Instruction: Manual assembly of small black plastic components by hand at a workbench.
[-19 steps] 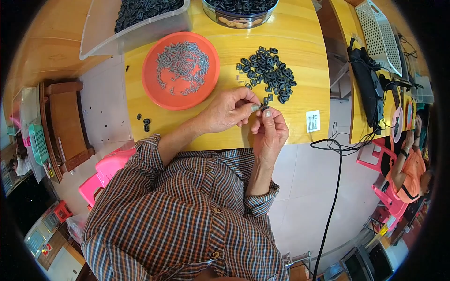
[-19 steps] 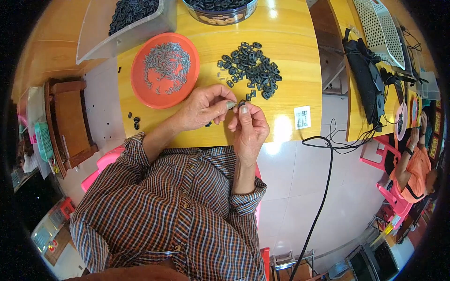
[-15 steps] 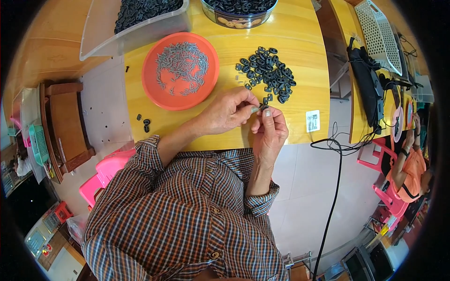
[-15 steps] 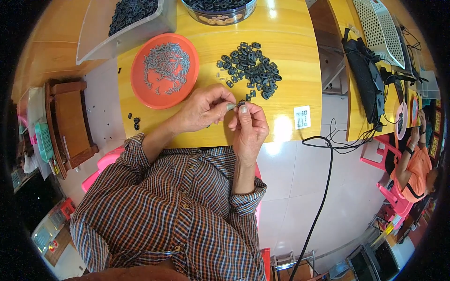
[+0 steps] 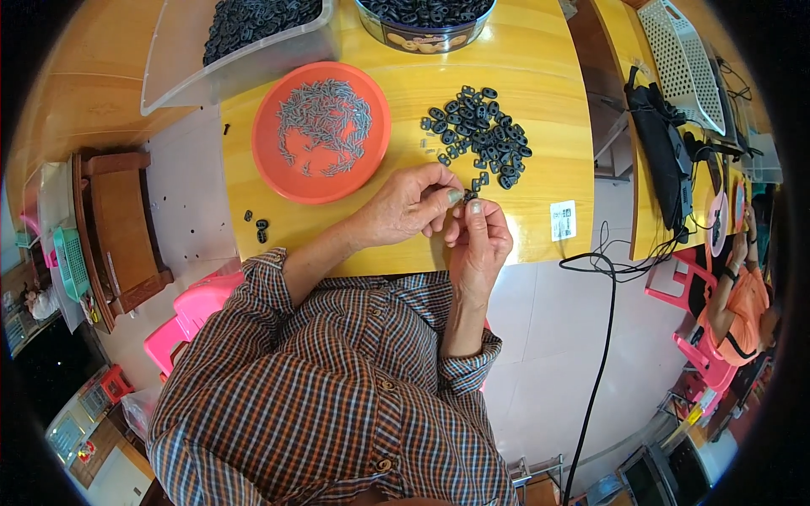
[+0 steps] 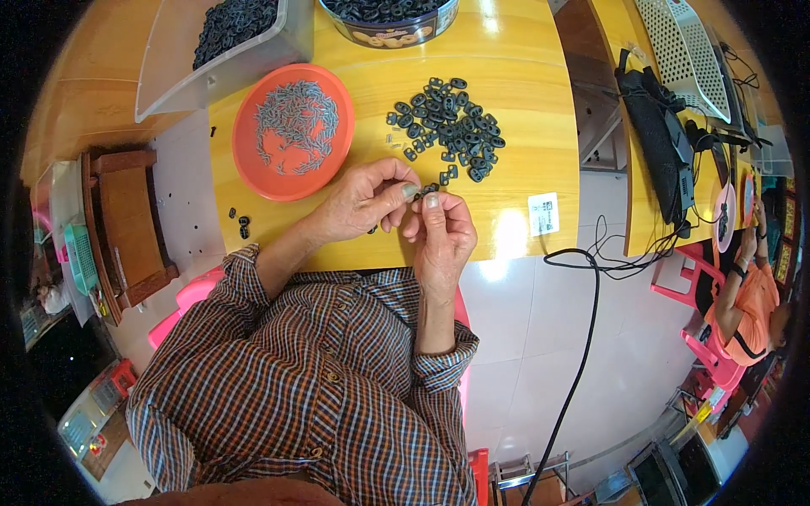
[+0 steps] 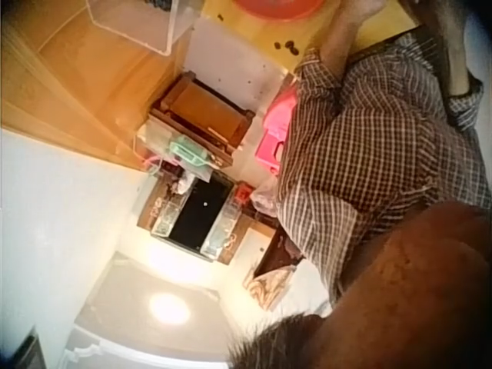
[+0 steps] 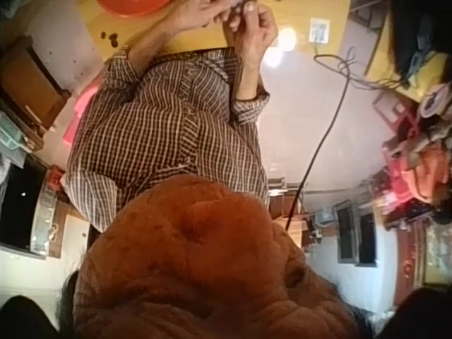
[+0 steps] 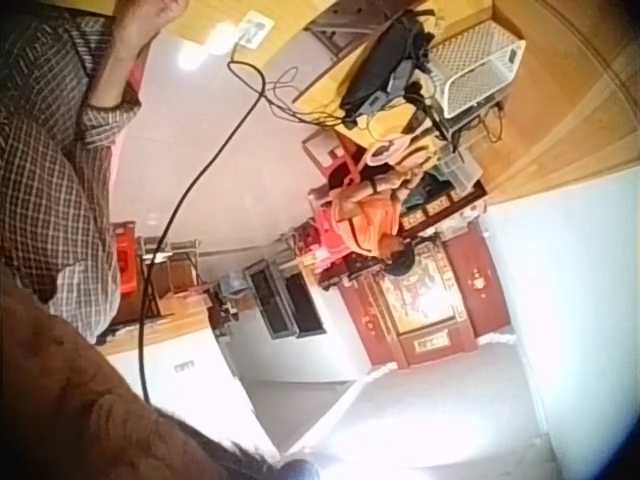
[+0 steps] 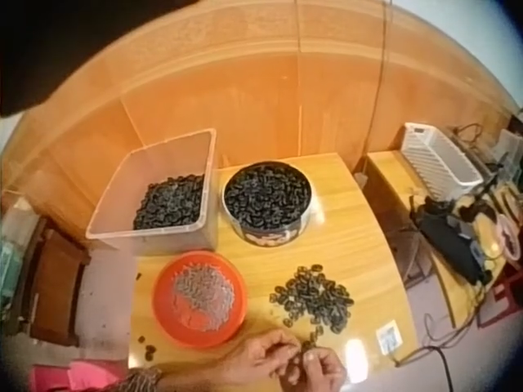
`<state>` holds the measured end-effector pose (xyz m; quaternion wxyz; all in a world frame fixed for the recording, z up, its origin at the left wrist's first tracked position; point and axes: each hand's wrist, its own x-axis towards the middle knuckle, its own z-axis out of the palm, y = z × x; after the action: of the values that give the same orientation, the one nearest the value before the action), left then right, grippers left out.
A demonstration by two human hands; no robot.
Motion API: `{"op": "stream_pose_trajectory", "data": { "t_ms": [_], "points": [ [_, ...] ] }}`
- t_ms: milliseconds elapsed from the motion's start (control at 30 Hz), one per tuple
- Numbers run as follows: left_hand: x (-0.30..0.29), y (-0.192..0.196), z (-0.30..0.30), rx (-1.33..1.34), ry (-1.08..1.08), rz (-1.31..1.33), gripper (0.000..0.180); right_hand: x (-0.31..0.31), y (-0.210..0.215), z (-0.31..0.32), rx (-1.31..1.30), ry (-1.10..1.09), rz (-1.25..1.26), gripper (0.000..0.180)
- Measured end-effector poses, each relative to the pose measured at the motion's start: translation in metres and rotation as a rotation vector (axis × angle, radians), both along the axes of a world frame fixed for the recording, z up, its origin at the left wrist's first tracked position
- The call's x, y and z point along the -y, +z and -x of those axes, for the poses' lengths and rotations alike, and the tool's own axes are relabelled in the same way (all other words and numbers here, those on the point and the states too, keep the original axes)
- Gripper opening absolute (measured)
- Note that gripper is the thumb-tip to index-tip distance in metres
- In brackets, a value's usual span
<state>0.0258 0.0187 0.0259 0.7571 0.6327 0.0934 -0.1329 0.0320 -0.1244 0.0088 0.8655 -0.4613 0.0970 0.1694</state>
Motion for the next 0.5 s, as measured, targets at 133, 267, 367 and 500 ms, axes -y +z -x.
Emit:
{"op": "stream_pose_trajectory", "data": {
  "t_ms": [133,267,367,500],
  "points": [
    [-0.0024,0.0018,-0.0013,-0.018,-0.003,-0.010,0.017,-0.0001,0.0014,0.0006,-0.022,0.009,0.025,0.015],
    [-0.0001,-0.0018,-0.0016,-0.016,0.006,-0.009,0.017,0.0006,-0.0001,0.0002,-0.011,-0.007,0.009,0.014],
    [0.0007,-0.0016,-0.0013,-0.014,0.012,-0.024,0.017,0.0007,0.0003,-0.0005,-0.016,-0.004,0.046,0.013],
    [0.0008,-0.0003,-0.0011,-0.001,0.013,-0.027,0.016,0.0002,0.0002,0.0000,0.004,-0.005,0.065,0.013]
  ]
}}
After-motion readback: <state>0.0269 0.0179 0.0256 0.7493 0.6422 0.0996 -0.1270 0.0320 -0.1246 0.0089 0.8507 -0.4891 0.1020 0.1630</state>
